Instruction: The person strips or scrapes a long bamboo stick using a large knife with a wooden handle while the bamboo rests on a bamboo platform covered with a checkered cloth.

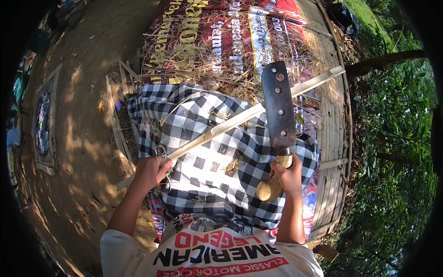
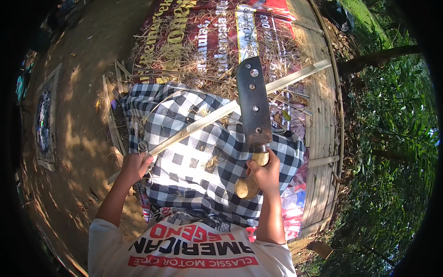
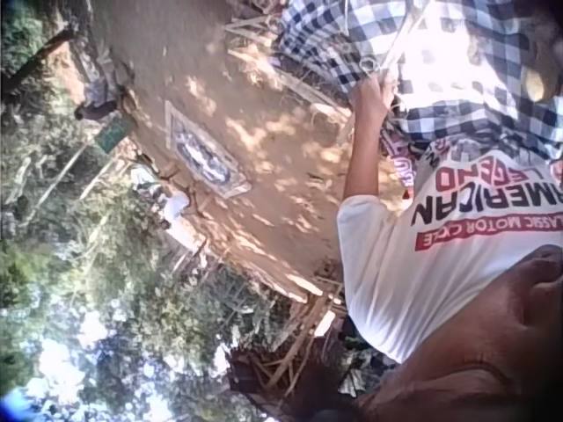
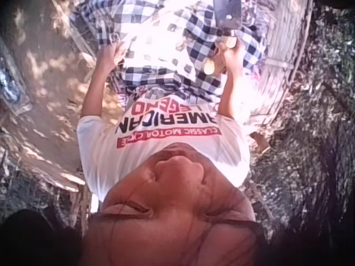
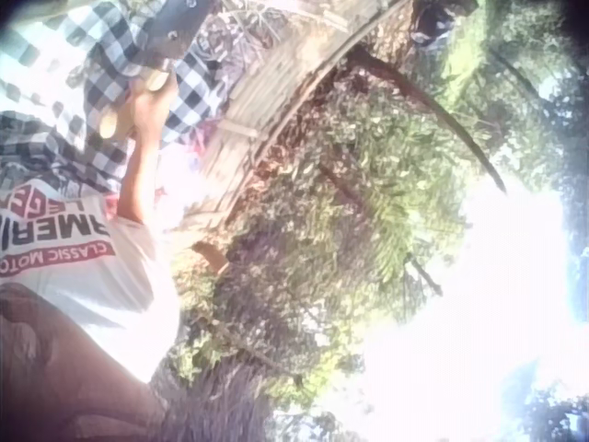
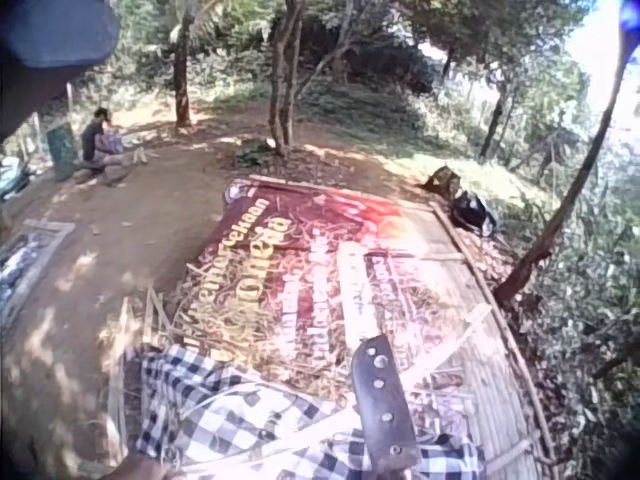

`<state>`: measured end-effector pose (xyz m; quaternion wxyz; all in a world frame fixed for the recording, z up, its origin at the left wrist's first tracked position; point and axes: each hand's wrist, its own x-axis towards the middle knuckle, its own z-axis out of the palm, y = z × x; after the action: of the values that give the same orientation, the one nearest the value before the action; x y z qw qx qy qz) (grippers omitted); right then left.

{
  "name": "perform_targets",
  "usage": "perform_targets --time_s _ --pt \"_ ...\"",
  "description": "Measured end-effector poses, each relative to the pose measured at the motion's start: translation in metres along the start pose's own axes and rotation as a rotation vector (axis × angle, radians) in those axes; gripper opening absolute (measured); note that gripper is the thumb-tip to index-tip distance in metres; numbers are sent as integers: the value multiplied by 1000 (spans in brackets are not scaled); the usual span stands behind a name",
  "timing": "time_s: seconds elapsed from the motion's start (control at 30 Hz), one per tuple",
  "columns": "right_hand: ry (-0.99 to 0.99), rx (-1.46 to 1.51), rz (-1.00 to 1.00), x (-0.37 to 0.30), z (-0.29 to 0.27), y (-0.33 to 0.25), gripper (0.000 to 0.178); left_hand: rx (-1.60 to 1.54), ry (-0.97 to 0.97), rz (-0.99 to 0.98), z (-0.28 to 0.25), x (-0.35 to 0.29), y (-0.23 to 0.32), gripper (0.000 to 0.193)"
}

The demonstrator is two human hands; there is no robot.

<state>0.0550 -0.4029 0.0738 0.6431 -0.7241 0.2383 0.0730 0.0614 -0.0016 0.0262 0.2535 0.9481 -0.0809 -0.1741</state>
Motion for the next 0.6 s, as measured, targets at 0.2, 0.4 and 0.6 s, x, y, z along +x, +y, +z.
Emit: perform_targets --time_s 0.2,0.4,0.6 --pt "126 -71 -121 43 -30 -9 18 -39 -57 -31 2 4 -7 52" --pt "156 -98 -106 51 -8 7 22 -39 -59 -89 7 3 -7 54" --pt "64 43 21 47 -18 14 19 11 -89 -118 8 5 -10 52"
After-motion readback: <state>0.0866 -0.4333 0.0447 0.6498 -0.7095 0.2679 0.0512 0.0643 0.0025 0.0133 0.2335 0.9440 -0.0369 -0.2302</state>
